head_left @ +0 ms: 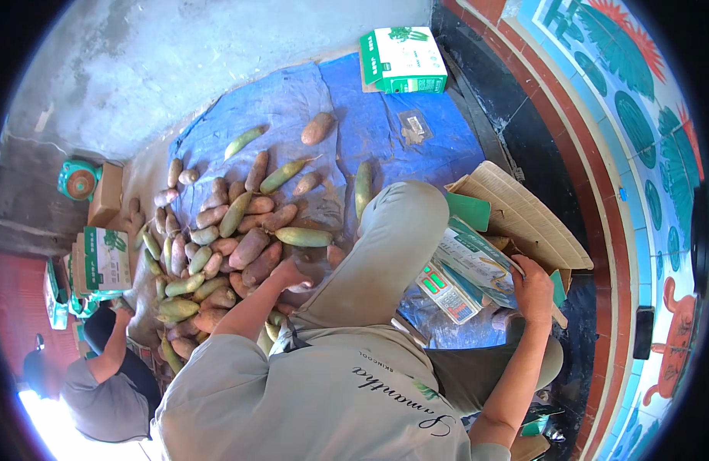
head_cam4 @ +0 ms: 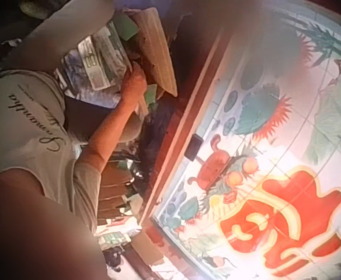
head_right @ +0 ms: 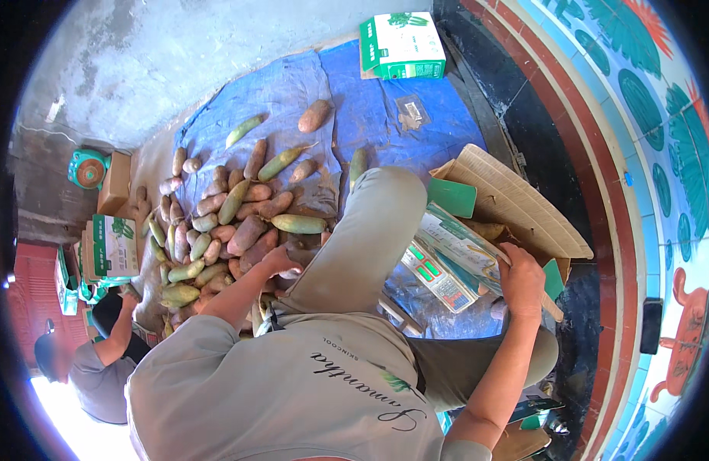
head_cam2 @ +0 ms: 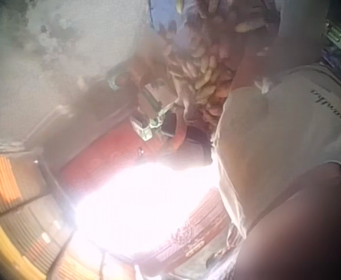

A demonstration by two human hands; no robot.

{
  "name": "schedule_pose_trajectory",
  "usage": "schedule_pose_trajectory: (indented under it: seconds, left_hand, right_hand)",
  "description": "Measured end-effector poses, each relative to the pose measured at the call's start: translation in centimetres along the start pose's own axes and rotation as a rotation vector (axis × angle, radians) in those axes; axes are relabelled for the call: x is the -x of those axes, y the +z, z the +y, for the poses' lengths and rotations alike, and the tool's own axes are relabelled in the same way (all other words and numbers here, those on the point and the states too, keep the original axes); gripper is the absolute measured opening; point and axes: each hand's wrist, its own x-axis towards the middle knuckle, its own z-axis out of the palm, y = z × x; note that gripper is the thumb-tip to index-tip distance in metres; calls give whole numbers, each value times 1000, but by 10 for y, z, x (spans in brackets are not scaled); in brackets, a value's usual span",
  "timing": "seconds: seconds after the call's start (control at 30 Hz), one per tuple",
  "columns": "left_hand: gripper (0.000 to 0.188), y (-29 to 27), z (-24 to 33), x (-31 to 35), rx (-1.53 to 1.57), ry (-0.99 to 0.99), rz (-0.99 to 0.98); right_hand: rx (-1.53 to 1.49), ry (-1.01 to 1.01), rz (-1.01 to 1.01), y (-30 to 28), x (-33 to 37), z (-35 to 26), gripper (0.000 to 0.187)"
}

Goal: Packing root vegetables from a pile on the floor into cardboard boxes and weighing them.

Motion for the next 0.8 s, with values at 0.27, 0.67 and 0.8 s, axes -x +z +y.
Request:
schedule_pose_trajectory:
  seconds: [0.27,0.67,0.8]
  left_hand:
    - [81,-126,61,42,846,341,541]
    - [71,-178,241,185,866,1065,242]
    - [67,-152,287,185,699,1210,187]
  right_hand:
    - [21,-59,-46,-2,13,-5,24]
    - [68,-95,-31,9,20,5,23]
    - [98,-97,-74,5,26,-3,26]
